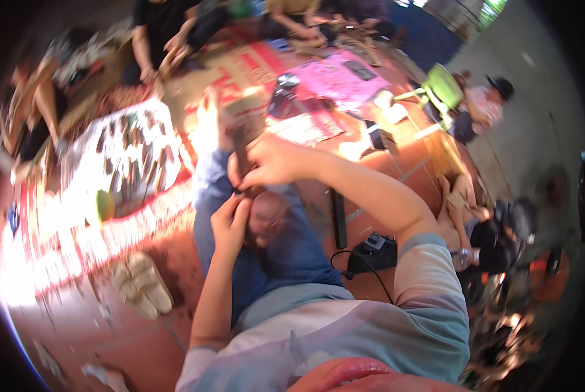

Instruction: The person sits on a red mat on the floor and carves a small, dark, rounded object using a knife and a flat metal tool. They hold the object in their left hand and use the tools in their right hand to shape and smooth the surface. The person occasionally pauses to inspect the object or adjust their grip.

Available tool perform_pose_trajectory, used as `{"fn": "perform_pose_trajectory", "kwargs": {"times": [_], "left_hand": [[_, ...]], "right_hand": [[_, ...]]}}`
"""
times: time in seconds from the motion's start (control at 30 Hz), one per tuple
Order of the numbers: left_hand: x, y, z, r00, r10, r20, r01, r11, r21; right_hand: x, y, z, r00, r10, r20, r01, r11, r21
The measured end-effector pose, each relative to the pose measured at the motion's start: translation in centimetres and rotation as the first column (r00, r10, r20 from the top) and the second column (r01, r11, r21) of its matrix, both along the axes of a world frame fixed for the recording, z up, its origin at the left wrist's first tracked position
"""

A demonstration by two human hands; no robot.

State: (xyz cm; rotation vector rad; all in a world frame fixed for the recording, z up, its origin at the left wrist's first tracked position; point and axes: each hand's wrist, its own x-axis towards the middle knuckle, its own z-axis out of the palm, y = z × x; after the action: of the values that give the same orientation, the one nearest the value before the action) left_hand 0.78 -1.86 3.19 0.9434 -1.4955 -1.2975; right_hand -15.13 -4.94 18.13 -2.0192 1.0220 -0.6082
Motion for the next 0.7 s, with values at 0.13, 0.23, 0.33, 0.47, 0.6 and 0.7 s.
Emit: {"fn": "perform_pose_trajectory", "kwargs": {"times": [0.13,0.23,0.33,0.47,0.6,0.7], "left_hand": [[0.3,-0.2,-1.0,0.993,-0.097,-0.074,0.098,0.995,0.018],[-0.1,0.1,-0.5,0.989,-0.105,-0.102,0.103,0.994,-0.026],[-0.6,0.5,0.3,0.996,-0.042,-0.083,0.031,0.992,-0.125],[-0.8,0.2,0.2,0.999,0.014,-0.028,-0.018,0.991,-0.129],[-0.8,0.2,-0.1,0.999,0.025,-0.02,-0.027,0.99,-0.14],[-0.9,1.2,0.4,0.99,-0.013,-0.14,-0.008,0.989,-0.149]], "right_hand": [[-1.2,-0.3,-0.8,0.992,0.062,-0.108,-0.075,0.99,-0.121],[-0.8,0.7,0.7,0.998,0.011,-0.064,-0.006,0.997,0.079],[-0.7,0.5,0.7,0.998,0.0,-0.062,0.005,0.997,0.078],[-0.5,0.4,0.3,1.0,0.007,-0.031,-0.006,1.0,0.02],[-0.6,0.5,0.3,0.999,0.031,-0.013,-0.031,1.0,0.002],[-0.8,0.7,0.7,0.996,0.068,-0.051,-0.067,0.997,0.031]]}}
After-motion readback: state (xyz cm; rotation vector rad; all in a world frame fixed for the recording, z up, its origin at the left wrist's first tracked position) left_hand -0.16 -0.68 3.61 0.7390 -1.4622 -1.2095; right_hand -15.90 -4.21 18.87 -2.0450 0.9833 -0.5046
